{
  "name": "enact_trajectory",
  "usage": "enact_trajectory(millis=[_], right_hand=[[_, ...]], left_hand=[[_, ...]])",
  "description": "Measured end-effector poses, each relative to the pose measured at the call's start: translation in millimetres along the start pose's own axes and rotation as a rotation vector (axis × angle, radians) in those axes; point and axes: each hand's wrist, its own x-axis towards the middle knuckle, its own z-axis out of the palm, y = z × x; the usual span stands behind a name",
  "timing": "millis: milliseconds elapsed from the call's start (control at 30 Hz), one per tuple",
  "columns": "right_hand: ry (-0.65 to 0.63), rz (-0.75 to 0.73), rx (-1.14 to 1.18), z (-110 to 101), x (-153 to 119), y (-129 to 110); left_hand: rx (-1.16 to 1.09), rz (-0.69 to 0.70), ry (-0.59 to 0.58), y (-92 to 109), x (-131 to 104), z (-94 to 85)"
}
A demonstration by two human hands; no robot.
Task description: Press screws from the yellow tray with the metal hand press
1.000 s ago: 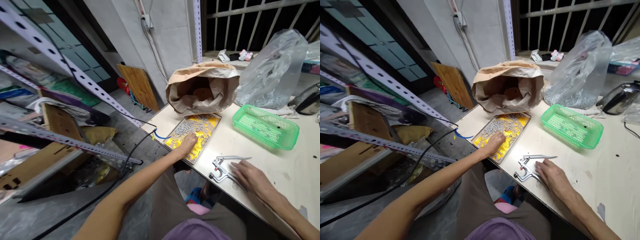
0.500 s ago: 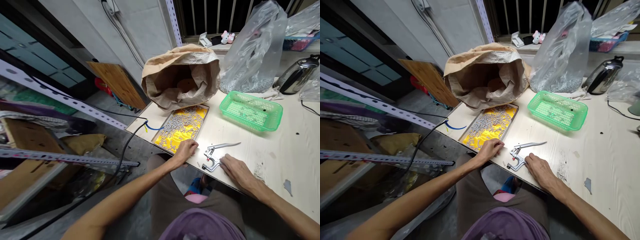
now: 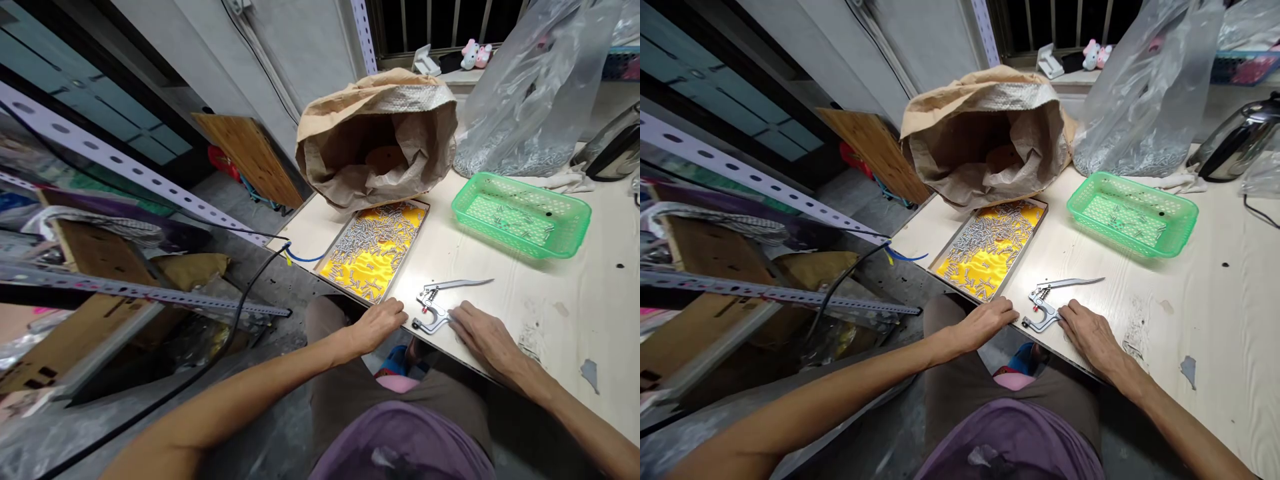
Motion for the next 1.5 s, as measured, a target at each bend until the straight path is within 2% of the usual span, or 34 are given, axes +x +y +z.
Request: enact_trajectory(millis=[100, 167, 267, 367, 467, 633, 867, 1100, 1333, 1500], right_hand=[[-0.043, 0.011, -0.071, -8.7, 0.0, -2.9], [-0.076, 0.008, -0.104, -14.5, -1.0, -4.2], [-0.087, -0.03, -0.136, -19.9, -4.1, -5.1], [-0.03, -0.082, -0.174, -19.2, -8.2, -5.3], [0.05, -0.125, -0.219, -14.7, -11.6, -5.0], [0.077, -0.142, -0.223, -10.2, -12.7, -3.9], [-0.116, -0.05, -0.153, -17.9, -8.3, -7.2], [-0.18, 0.016, -0.098, -23.9, -3.1, -10.0], [-0.178, 0.083, -0.114, -17.7, -1.8, -8.6], [-0.173, 0.076, -0.131, -13.7, -2.5, -10.0]], left_hand=[[0.053, 0.017, -0.038, 2.8, 5.4, -1.1], [-0.072, -0.05, 0.011, 5.1, 9.3, -3.2], [-0.542, -0.323, 0.112, 10.8, 16.5, -7.0], [-1.08, -0.614, 0.067, 20.6, 24.9, -10.0], [-1.328, -0.734, 0.048, 30.7, 31.5, -10.9], [-1.332, -0.786, 0.024, 35.5, 36.0, -8.2], [-1.185, -0.764, -0.114, 32.0, 43.0, -13.9], [-1.233, -0.802, -0.254, 27.2, 48.6, -21.9], [-1.23, -0.802, -0.209, 29.5, 47.6, -12.5], [-1.246, -0.829, -0.18, 31.5, 46.6, -9.3]])
